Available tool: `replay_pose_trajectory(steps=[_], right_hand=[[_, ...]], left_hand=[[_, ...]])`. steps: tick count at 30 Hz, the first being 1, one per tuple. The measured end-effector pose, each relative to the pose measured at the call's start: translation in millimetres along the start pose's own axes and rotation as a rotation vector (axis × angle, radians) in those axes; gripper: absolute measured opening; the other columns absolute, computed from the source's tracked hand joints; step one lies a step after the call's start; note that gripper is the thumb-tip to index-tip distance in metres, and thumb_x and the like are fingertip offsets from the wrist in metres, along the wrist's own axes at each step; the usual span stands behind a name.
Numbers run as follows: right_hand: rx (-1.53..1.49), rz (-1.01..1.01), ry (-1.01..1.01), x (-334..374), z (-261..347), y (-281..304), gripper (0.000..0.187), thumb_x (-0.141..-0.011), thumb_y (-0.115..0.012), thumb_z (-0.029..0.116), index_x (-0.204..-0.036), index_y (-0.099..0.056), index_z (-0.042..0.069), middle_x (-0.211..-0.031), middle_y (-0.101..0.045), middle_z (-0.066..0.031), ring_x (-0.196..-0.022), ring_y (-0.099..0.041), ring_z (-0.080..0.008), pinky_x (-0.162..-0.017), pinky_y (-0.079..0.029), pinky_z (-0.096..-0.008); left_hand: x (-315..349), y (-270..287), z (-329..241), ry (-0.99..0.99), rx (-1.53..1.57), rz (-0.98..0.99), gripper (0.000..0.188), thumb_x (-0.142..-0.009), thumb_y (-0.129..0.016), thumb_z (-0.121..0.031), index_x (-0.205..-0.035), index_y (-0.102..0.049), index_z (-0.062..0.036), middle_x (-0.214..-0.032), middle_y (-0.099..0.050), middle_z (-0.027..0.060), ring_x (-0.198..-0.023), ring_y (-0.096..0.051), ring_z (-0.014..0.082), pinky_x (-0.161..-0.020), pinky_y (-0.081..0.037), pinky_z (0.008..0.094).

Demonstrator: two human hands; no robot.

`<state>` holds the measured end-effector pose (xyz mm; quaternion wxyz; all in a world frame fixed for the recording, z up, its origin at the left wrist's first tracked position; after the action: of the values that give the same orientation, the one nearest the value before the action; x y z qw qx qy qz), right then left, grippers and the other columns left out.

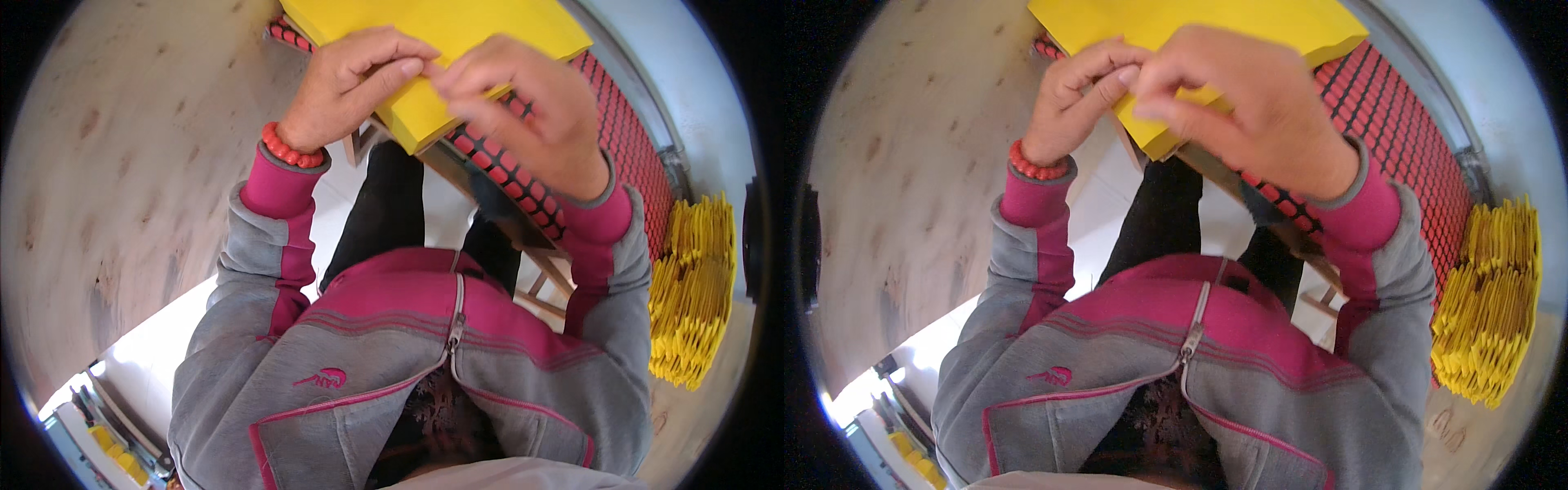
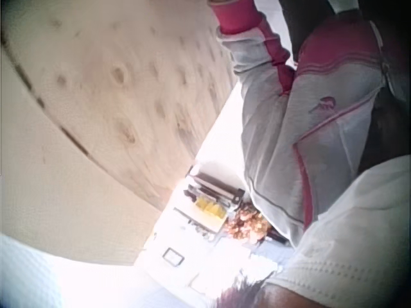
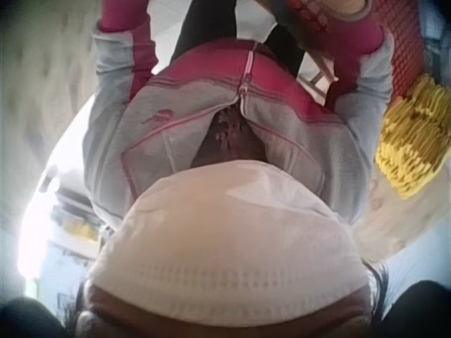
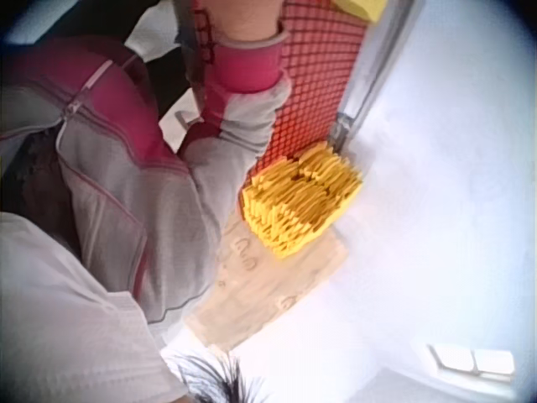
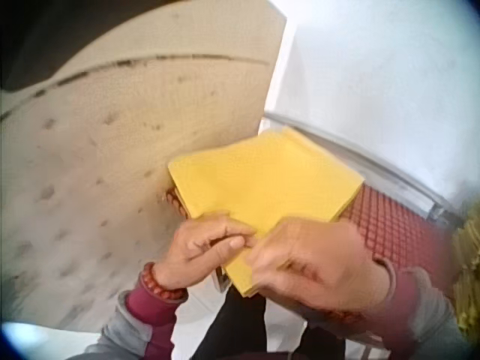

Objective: The person folds yellow paper sheets by hand on a patterned table. They repeatedly pick up sheets, fold them in half, and stack the folded pieces into a growing pile on the right side of the table.

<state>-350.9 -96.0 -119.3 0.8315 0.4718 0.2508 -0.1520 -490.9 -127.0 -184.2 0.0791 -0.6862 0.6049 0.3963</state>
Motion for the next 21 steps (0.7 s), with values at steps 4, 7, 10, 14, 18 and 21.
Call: replay_pose_trajectory(steps=[4, 7, 10, 14, 18, 21], right_hand=[[-0.415, -0.092, -0.138, 12, -49, -12, 0.014, -0.097, -0.061, -0.003, -0.111, -0.063, -0.002, -0.111, -0.07, -0.0157, -0.101, -0.067, -0.0196, -0.085, -0.052, -0.0304], [-0.352, 0.04, -0.084, 17, -49, -20, 0.021, -0.095, -0.064, -0.002, -0.115, -0.062, 0.0, -0.116, -0.069, -0.0161, -0.104, -0.067, -0.0207, -0.09, -0.052, -0.0306], [-0.315, 0.093, -0.032, 16, -43, -27, 0.027, -0.085, -0.076, 0.001, -0.11, -0.066, 0.002, -0.117, -0.07, -0.0144, -0.106, -0.067, -0.0231, -0.089, -0.053, -0.0324], [-0.28, 0.118, 0.017, 10, -37, -32, 0.032, -0.077, -0.084, 0.004, -0.104, -0.067, 0.001, -0.116, -0.071, -0.012, -0.107, -0.067, -0.0247, -0.09, -0.053, -0.0334], [-0.226, 0.131, 0.06, 9, -29, -32, 0.033, -0.075, -0.085, 0.005, -0.102, -0.066, 0.003, -0.12, -0.069, -0.0126, -0.108, -0.066, -0.0271, -0.09, -0.053, -0.0341], [-0.193, 0.107, 0.076, 12, -27, -32, 0.033, -0.075, -0.084, 0.006, -0.102, -0.065, 0.003, -0.119, -0.069, -0.0121, -0.109, -0.066, -0.0291, -0.093, -0.052, -0.0358]], left_hand=[[5, 0, 11, 0.134, 0.007, 0.092, 0.021, -0.103, -0.059, -0.007, -0.119, -0.069, 0.0007, -0.106, -0.07, 0.007, -0.1, -0.066, 0.0149, -0.087, -0.05, 0.0271], [1, 4, 5, 0.118, -0.062, 0.113, 0.02, -0.1, -0.063, -0.006, -0.118, -0.071, -0.0011, -0.099, -0.072, 0.011, -0.089, -0.07, 0.0209, -0.077, -0.052, 0.0289], [-3, 4, -1, 0.073, -0.102, 0.103, 0.018, -0.099, -0.064, -0.004, -0.115, -0.07, 0.0016, -0.093, -0.069, 0.0085, -0.082, -0.067, 0.0196, -0.074, -0.051, 0.028], [2, 2, 4, 0.146, 0.074, 0.004, 0.016, -0.101, -0.062, -0.01, -0.109, -0.07, 0.0013, -0.094, -0.07, 0.0059, -0.087, -0.067, 0.0135, -0.078, -0.052, 0.0264], [6, 0, 8, 0.186, 0.119, -0.064, 0.023, -0.106, -0.056, -0.012, -0.117, -0.069, 0.0027, -0.102, -0.071, 0.0049, -0.099, -0.066, 0.0115, -0.089, -0.051, 0.0265], [6, -2, 9, 0.204, 0.113, -0.166, 0.026, -0.108, -0.054, -0.017, -0.112, -0.07, 0.0033, -0.096, -0.072, 0.0047, -0.092, -0.066, 0.0111, -0.087, -0.052, 0.0267]])
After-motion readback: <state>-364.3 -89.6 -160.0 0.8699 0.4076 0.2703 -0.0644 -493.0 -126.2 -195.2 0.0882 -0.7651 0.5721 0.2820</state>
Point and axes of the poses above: each hand's wrist, its own x-axis away from the middle knuckle, its own y-axis out of the back of the hand, z = x × y, the point moved 9 cm from there along -x, towards the middle knuckle
